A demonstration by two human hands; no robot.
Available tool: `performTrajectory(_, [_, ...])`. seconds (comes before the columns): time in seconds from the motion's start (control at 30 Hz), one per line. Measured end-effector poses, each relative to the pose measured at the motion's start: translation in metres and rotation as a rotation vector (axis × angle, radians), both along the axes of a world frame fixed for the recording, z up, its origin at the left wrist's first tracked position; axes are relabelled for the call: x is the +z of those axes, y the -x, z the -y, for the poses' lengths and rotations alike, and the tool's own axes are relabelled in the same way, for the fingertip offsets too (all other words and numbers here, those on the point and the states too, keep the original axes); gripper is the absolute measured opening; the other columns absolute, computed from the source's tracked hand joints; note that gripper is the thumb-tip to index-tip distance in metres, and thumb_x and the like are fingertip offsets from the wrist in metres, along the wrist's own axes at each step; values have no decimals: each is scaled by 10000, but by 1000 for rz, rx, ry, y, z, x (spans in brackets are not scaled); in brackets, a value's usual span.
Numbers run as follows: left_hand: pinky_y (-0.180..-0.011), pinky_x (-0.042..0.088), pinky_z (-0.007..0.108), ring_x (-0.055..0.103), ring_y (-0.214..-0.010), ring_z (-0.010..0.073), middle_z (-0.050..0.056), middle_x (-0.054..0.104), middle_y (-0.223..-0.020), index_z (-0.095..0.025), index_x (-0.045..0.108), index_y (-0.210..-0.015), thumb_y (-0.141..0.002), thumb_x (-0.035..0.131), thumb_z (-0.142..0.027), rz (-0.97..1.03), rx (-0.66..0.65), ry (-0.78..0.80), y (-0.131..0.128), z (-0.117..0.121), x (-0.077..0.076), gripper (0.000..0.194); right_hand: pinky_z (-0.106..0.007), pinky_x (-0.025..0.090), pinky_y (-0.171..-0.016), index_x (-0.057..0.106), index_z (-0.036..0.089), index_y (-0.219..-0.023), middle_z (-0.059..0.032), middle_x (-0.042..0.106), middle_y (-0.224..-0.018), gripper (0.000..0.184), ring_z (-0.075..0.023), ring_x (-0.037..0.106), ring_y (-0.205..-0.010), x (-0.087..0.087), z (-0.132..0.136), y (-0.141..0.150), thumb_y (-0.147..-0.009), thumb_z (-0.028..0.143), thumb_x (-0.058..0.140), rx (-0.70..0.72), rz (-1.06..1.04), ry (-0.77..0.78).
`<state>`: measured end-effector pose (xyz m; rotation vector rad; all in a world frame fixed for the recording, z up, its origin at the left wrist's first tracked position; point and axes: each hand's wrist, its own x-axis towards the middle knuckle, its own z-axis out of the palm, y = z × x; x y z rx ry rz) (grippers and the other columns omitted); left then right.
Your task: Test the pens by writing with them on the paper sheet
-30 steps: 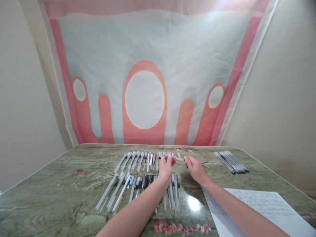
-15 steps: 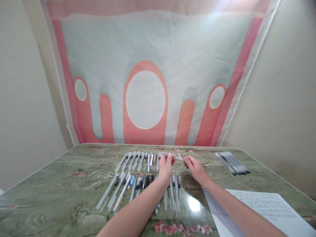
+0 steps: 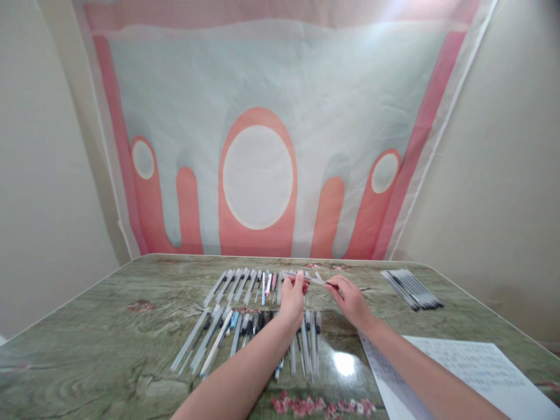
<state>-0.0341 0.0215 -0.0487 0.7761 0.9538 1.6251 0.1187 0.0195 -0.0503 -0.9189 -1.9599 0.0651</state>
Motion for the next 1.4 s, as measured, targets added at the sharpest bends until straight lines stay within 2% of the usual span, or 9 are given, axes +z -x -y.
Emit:
performTrajectory(0.2, [-558, 339, 216, 428, -524, 72, -26, 491, -594, -158, 445, -674, -662, 598, -487, 21, -19, 33, 0, 0, 0, 363, -346, 469, -760, 584, 187, -905, -65, 610, -839, 137, -181, 563, -823, -4, -3, -4, -825, 255, 495, 3, 39, -167])
performTrajectory(0.43, [-521, 316, 217, 402, -486, 75, -32, 467, -554, -167, 445, -663, -665, 589, -499, -29, 4, 56, 2, -2, -2, 362, -361, 484, -764, 622, 199, -921, -71, 640, -843, 173, -189, 585, -820, -2, 1, -3, -822, 267, 497, -3, 73, -171])
performTrajectory(0.67, [-527, 325, 226, 419, -496, 86, -19, 489, -570, -161, 468, -684, -686, 571, -489, -133, 57, 18, 2, -3, -2, 345, -330, 476, -722, 637, 189, -890, -69, 653, -810, 183, -185, 591, -780, -3, 1, -5, -817, 295, 508, -22, 114, -160])
performTrajectory(0.93, [-571, 363, 227, 466, -548, 92, -7, 524, -610, -143, 482, -724, -682, 580, -467, -140, 59, 7, 1, -2, -1, 340, -266, 416, -637, 597, 179, -725, -46, 595, -677, 317, -150, 552, -643, -4, 5, 1, -869, 362, 382, -50, 100, 14])
performTrajectory(1.07, [-606, 390, 238, 517, -595, 110, 17, 564, -652, -144, 483, -738, -680, 587, -456, -91, 31, -9, 1, -1, 0, 334, -239, 394, -560, 543, 179, -612, -9, 545, -549, 423, -125, 518, -530, -5, 8, 8, -881, 411, 313, -42, -39, 255])
performTrajectory(1.17, [-625, 401, 244, 534, -618, 115, 31, 582, -684, -145, 486, -740, -690, 587, -437, -65, 12, -16, 1, -3, -1, 312, -232, 390, -507, 539, 168, -635, -3, 551, -543, 452, -118, 506, -485, -6, 7, 11, -873, 459, 287, 26, -185, 456])
performTrajectory(1.23, [-627, 403, 244, 534, -615, 113, 27, 581, -680, -149, 487, -724, -694, 588, -425, -38, 14, -8, 1, -4, -1, 296, -230, 395, -492, 546, 158, -689, -13, 567, -584, 459, -123, 514, -508, -7, 5, 13, -863, 488, 279, 69, -270, 533])
performTrajectory(1.4, [-633, 404, 245, 527, -606, 107, 18, 582, -688, -157, 487, -719, -706, 589, -390, 27, 9, -5, 2, -6, -4, 255, -226, 401, -512, 528, 166, -730, -1, 543, -605, 402, -124, 507, -548, -6, 3, 12, -854, 484, 316, 74, -287, 500])
